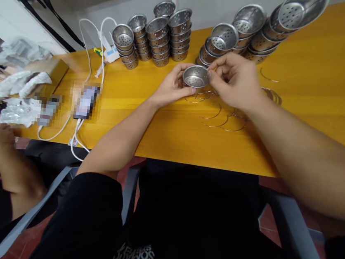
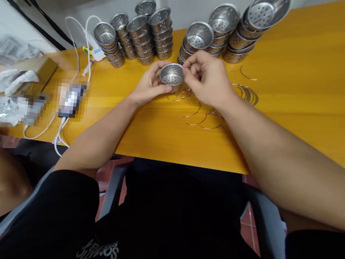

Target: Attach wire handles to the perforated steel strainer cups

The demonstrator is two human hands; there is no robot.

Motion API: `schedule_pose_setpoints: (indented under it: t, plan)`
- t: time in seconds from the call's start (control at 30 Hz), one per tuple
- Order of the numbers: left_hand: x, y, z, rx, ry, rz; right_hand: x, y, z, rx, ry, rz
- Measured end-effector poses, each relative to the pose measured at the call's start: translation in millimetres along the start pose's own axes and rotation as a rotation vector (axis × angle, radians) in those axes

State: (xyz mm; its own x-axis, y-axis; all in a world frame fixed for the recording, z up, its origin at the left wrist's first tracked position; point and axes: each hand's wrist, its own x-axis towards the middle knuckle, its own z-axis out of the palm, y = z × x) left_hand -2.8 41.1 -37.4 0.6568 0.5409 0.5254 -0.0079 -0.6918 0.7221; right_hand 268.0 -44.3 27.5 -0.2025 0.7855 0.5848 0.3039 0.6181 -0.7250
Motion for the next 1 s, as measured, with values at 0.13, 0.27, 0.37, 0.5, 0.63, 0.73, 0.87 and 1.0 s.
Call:
schedule_pose_setpoints:
  t: [0.13, 0.27, 0.37, 0.5, 0.63, 0.73, 0.87, 1.0]
  plan:
    - [3.0, 4.6, 5.0, 0.058, 0.033, 0.024, -1.5, -14.1, 10.6, 0.067, 0.023, 0.025]
    - [2.9, 1.0, 7.9, 0.121, 0.067, 0.010, -1.7, -29.2, 12.1, 0.072, 0.012, -0.001]
    - [2.9, -7.1, 7.7, 0.101, 0.100, 0.007, -0.8, -27.8, 5.8, 0.059, 0.029, 0.001]
    - [4.2, -9.7, 5.9, 0.054, 0.085, 0.006, 1.1, -17.5, -2.4, -0.020, 0.045, -0.010]
    - [4.7, -1.2, 5.7, 0.017, 0.050, 0.013, 1.9, -15.2, -2.5, -0.112, 0.033, -0.007]
    - [3.7, 4.8, 7.8, 0.018, 0.031, 0.016, 1.2, -18.2, -0.3, -0.154, 0.019, 0.024]
    - [2.6, 6.6, 11.0, 0.022, 0.004, 0.050, -0.2, -21.7, 0.7, -0.193, 0.044, 0.062]
    - [2.8, 5.6, 12.4, 0.023, 0.020, 0.065, -0.6, -22.3, 1.2, -0.201, 0.055, 0.084]
